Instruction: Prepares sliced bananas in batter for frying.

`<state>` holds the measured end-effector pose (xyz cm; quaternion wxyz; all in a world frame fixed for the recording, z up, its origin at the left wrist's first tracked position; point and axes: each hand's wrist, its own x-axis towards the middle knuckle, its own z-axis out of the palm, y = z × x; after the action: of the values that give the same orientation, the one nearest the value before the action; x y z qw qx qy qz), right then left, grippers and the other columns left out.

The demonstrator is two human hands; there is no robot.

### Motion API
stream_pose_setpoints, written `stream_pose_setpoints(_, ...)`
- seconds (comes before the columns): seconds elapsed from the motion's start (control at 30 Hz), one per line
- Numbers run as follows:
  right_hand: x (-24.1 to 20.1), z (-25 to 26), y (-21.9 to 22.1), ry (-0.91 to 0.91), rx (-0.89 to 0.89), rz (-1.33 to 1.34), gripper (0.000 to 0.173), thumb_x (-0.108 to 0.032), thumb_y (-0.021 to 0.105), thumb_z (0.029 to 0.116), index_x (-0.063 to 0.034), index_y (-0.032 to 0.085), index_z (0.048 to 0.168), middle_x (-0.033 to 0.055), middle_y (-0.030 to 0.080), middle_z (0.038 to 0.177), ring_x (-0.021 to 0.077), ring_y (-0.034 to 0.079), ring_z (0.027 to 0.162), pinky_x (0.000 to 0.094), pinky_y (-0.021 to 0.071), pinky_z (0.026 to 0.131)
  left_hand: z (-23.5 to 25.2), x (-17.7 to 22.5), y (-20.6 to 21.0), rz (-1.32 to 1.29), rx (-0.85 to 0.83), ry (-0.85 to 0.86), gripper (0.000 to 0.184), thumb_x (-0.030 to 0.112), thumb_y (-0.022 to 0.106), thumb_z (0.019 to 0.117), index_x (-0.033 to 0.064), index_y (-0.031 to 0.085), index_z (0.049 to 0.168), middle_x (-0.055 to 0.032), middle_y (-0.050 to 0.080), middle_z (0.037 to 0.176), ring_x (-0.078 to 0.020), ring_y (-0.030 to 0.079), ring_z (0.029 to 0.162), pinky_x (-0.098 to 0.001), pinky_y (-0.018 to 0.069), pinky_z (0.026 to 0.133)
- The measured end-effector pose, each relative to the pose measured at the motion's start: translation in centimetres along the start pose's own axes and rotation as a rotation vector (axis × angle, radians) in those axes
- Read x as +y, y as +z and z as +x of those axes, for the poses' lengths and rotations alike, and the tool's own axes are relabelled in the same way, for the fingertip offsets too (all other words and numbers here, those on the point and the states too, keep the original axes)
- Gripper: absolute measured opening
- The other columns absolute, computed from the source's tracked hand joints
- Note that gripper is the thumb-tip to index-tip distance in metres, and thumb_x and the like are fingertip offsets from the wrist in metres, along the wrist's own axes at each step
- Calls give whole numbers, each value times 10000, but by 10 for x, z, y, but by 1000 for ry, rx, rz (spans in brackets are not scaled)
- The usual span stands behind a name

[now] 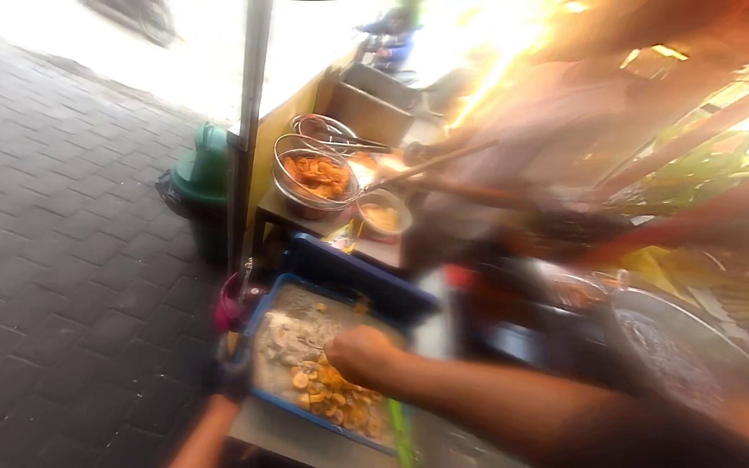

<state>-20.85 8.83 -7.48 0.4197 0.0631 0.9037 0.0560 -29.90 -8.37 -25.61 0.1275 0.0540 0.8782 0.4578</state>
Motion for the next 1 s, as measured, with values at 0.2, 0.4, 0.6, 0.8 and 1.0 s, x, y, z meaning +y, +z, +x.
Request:
stream_pose_setpoints(0.2,27,-71,-41,113,26,-62,164,-25,539,999,-30,655,1115,194,686,964,407,691,916,577,547,711,-1,3,-2,-21,-15,-33,529,438,637,981,34,649,1322,-212,694,1220,-363,644,1185,-563,457,1047)
stream_pose_setpoints(0.4,64,-28,-35,216,21,-78,141,-82,575,979,-47,687,1058,180,696,1002,390,698,945,587,560,715,-3,14,-3,-113,9,-43,445,345,679,975,-5,681,1248,-226,712,1140,-356,662,1129,-539,465,1029)
stream_pose_setpoints(0.6,42,46,-14,159,-91,77,174,-74,591,972,-10,682,1105,218,684,1104,421,676,1043,645,546,798,-6,21,-13,-111,-44,-64,474,335,674,984,-32,649,1283,-244,702,1161,-375,665,1125,-549,470,1025)
stream_pose_setpoints(0.8,36,84,-1,59,-116,104,214,-138,603,977,-53,674,1160,200,689,1095,408,676,1041,649,540,809,-3,24,-15,-93,-70,-124,561,374,666,956,-20,606,1350,-203,685,1232,-307,646,1177,-464,464,1065)
stream_pose_setpoints(1.0,37,6,-51,84,-75,-118,147,-63,592,980,-72,696,1084,164,697,1013,383,691,965,585,553,731,-8,40,-28,1,-128,-117,499,374,616,1018,8,613,1357,-220,682,1238,-348,632,1203,-529,442,1062)
